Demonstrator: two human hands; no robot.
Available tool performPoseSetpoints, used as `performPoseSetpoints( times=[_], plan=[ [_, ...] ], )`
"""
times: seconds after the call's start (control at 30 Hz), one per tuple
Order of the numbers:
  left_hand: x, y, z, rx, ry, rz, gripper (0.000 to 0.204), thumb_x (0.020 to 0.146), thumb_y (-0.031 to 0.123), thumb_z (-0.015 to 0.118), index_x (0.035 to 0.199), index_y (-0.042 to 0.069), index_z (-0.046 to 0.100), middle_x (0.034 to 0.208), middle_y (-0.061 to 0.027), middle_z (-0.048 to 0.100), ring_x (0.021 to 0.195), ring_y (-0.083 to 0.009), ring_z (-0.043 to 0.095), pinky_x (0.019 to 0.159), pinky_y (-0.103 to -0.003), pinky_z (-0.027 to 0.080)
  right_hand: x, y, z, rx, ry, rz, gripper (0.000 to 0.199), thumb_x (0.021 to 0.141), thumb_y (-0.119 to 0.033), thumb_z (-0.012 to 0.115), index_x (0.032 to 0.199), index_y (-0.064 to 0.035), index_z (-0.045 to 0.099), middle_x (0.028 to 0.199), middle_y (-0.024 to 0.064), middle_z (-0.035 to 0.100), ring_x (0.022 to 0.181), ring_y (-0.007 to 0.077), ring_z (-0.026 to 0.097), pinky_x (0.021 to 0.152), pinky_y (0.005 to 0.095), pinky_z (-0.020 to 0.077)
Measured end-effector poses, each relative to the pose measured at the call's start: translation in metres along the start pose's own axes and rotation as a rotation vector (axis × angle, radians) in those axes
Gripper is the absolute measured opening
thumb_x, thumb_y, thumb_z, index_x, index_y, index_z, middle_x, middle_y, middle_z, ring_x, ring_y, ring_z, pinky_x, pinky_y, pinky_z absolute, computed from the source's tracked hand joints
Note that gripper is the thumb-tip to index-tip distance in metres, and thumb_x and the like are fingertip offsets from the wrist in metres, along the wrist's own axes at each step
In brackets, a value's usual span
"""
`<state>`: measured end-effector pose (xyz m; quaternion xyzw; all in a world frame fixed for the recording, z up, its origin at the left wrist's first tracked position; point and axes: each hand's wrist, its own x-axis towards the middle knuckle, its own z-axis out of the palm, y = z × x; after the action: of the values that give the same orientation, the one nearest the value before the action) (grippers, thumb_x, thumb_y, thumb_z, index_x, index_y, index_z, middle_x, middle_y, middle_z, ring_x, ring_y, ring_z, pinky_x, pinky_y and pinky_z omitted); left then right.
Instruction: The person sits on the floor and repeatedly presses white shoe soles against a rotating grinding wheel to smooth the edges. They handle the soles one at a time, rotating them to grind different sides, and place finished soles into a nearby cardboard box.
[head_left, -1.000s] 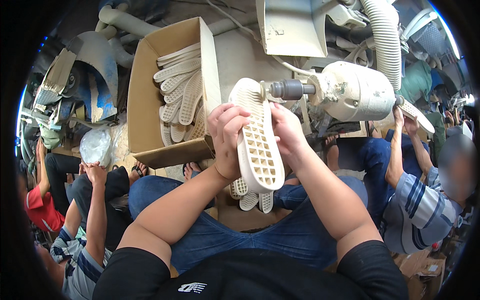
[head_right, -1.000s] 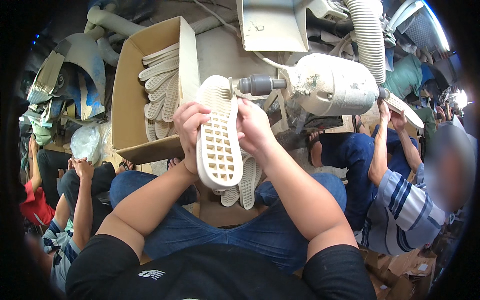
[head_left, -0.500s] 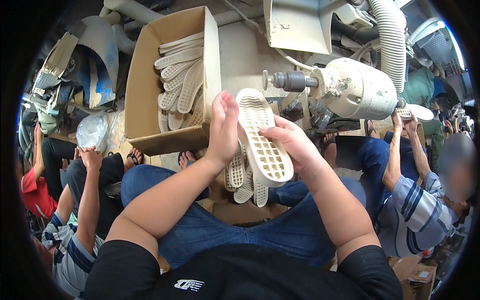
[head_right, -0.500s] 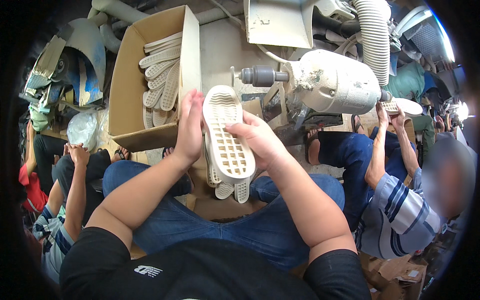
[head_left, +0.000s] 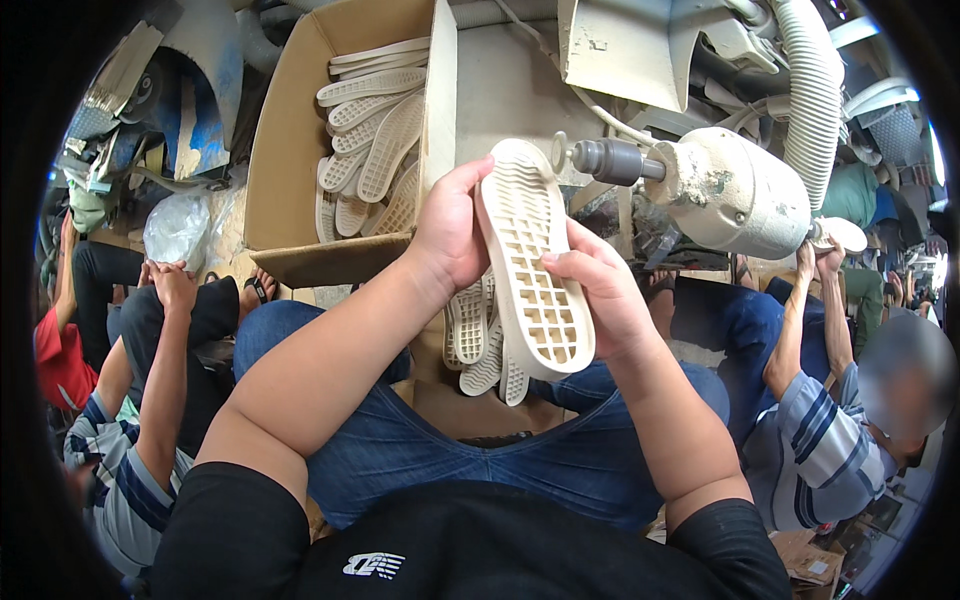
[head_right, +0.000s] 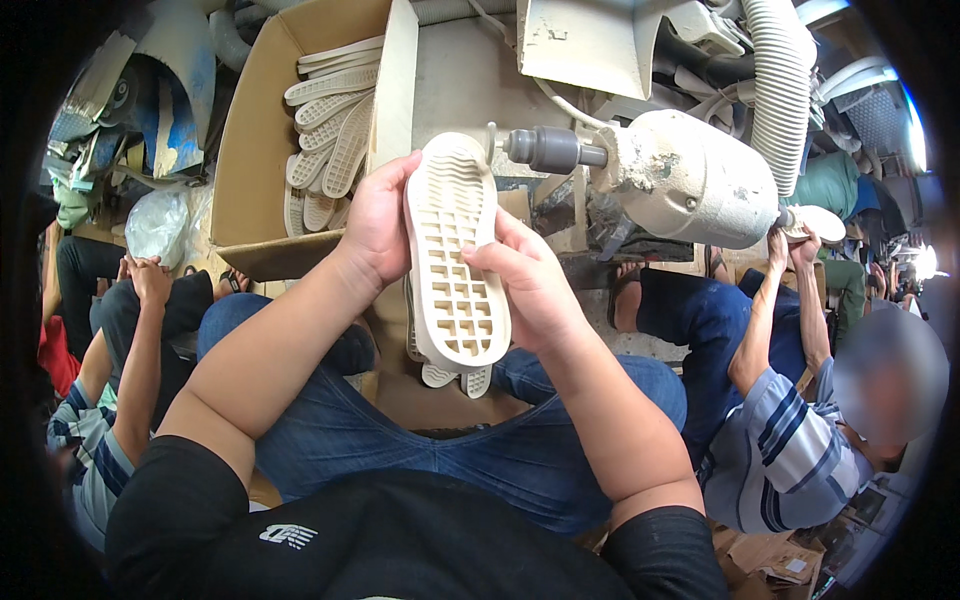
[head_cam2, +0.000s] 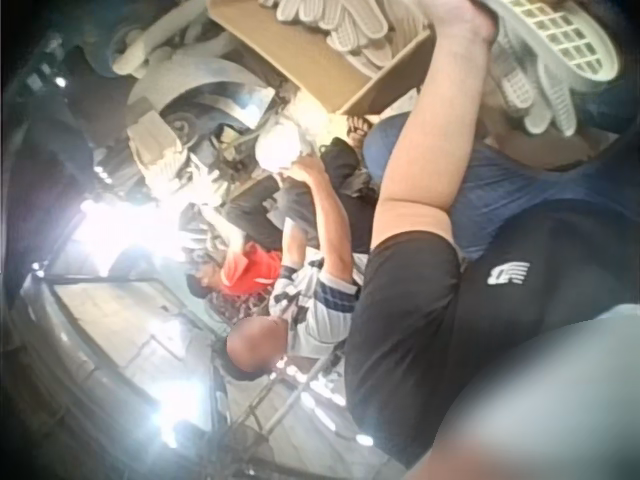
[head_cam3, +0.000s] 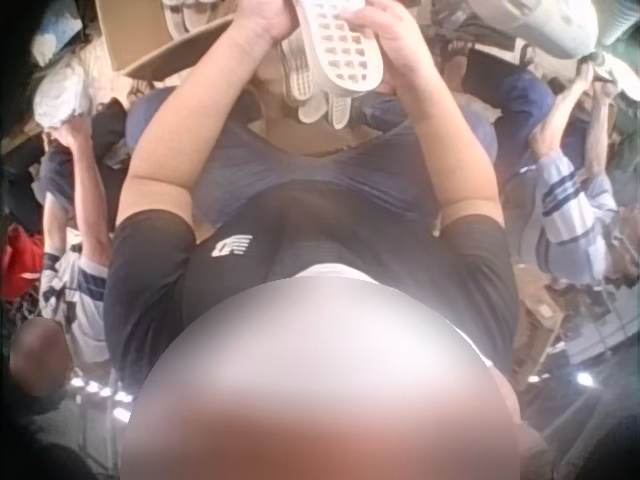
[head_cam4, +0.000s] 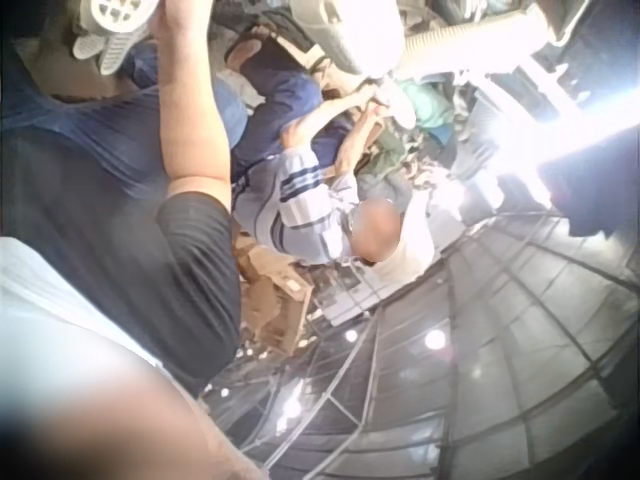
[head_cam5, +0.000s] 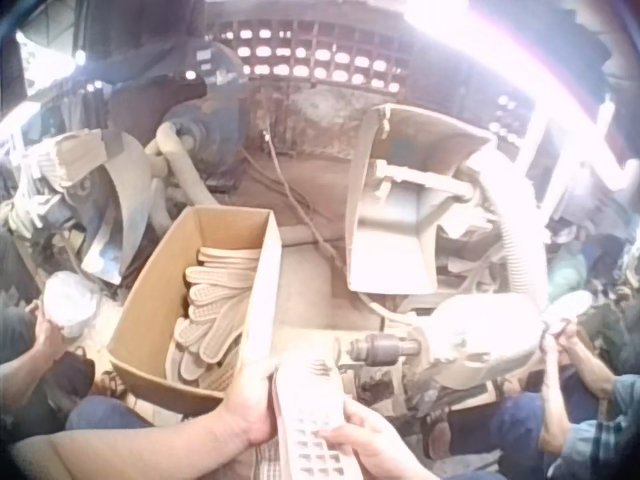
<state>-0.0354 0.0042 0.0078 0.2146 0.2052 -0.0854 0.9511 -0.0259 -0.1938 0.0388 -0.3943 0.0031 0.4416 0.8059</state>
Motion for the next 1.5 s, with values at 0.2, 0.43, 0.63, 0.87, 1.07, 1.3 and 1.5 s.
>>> performPoseSetpoints(
  times=[0.2,0.43,0.63,0.87,1.07,1.3,1.5],
  plan=[
    [0.001,-0.003,0.008,0.104,-0.01,0.039,0.051,0.115,0.033,0.044,0.142,-0.007,0.059,0.135,-0.0232,0.072,0.122,-0.0332,0.073,0.112,-0.048,0.056,-0.001,-0.006,0.001,-0.055,-0.038,-0.081,0.059,0.097,0.004,0.059,0.155,0.0058,0.048,0.137,0.0155,0.069,0.118,0.019,0.073,0.104,0.0353,0.0612],
    [0.016,0.007,0.003,0.094,-0.032,0.06,0.052,0.116,0.031,0.041,0.143,-0.009,0.057,0.136,-0.0248,0.072,0.124,-0.035,0.072,0.114,-0.049,0.055,0.001,-0.005,0.006,-0.115,0.032,-0.091,0.055,0.104,-0.002,0.059,0.158,0.004,0.048,0.135,0.0116,0.07,0.114,0.0146,0.073,0.1,0.0317,0.0622],
    [0.036,0.014,0.0,0.088,-0.04,0.097,0.052,0.117,0.03,0.041,0.146,-0.011,0.055,0.139,-0.0261,0.069,0.126,-0.0376,0.071,0.114,-0.052,0.055,0.013,-0.006,-0.002,-0.096,0.058,-0.095,0.048,0.109,-0.005,0.059,0.156,0.0027,0.051,0.132,0.012,0.072,0.109,0.0151,0.076,0.093,0.032,0.0648],
    [0.067,0.023,0.002,0.205,0.153,0.194,0.045,0.117,0.02,0.042,0.15,-0.008,0.051,0.14,-0.0261,0.067,0.123,-0.0388,0.072,0.108,-0.053,0.06,0.051,0.003,-0.024,-0.107,0.184,-0.022,0.036,0.108,-0.004,0.062,0.142,0.0036,0.059,0.122,0.0121,0.076,0.102,0.02,0.078,0.089,0.0353,0.0659],
    [0.051,0.004,-0.009,0.288,0.193,0.205,0.038,0.112,0.007,0.048,0.146,-0.008,0.055,0.131,-0.024,0.071,0.116,-0.0337,0.074,0.1,-0.048,0.063,0.034,0.017,-0.031,-0.276,0.205,0.132,0.045,0.105,-0.002,0.063,0.148,0.0032,0.055,0.13,0.0129,0.072,0.11,0.0207,0.075,0.089,0.0387,0.0657],
    [0.01,0.011,-0.008,0.352,0.255,0.112,0.042,0.111,0.014,0.054,0.148,-0.006,0.055,0.136,-0.0223,0.071,0.12,-0.0298,0.073,0.105,-0.045,0.06,0.009,0.01,-0.016,-0.469,0.185,0.312,0.037,0.11,-0.013,0.057,0.144,0.002,0.056,0.129,0.0132,0.072,0.109,0.0207,0.075,0.085,0.0408,0.0666],
    [-0.002,0.074,0.001,0.812,0.371,0.421,0.055,0.112,0.036,0.058,0.155,0.0,0.055,0.155,-0.0156,0.064,0.139,-0.0284,0.061,0.12,-0.049,0.043,-0.009,0.016,-0.018,-1.455,-0.164,0.7,0.032,0.108,-0.023,0.06,0.115,0.0058,0.072,0.105,0.0247,0.078,0.103,0.0299,0.079,0.083,0.0419,0.0646]
  ],
)
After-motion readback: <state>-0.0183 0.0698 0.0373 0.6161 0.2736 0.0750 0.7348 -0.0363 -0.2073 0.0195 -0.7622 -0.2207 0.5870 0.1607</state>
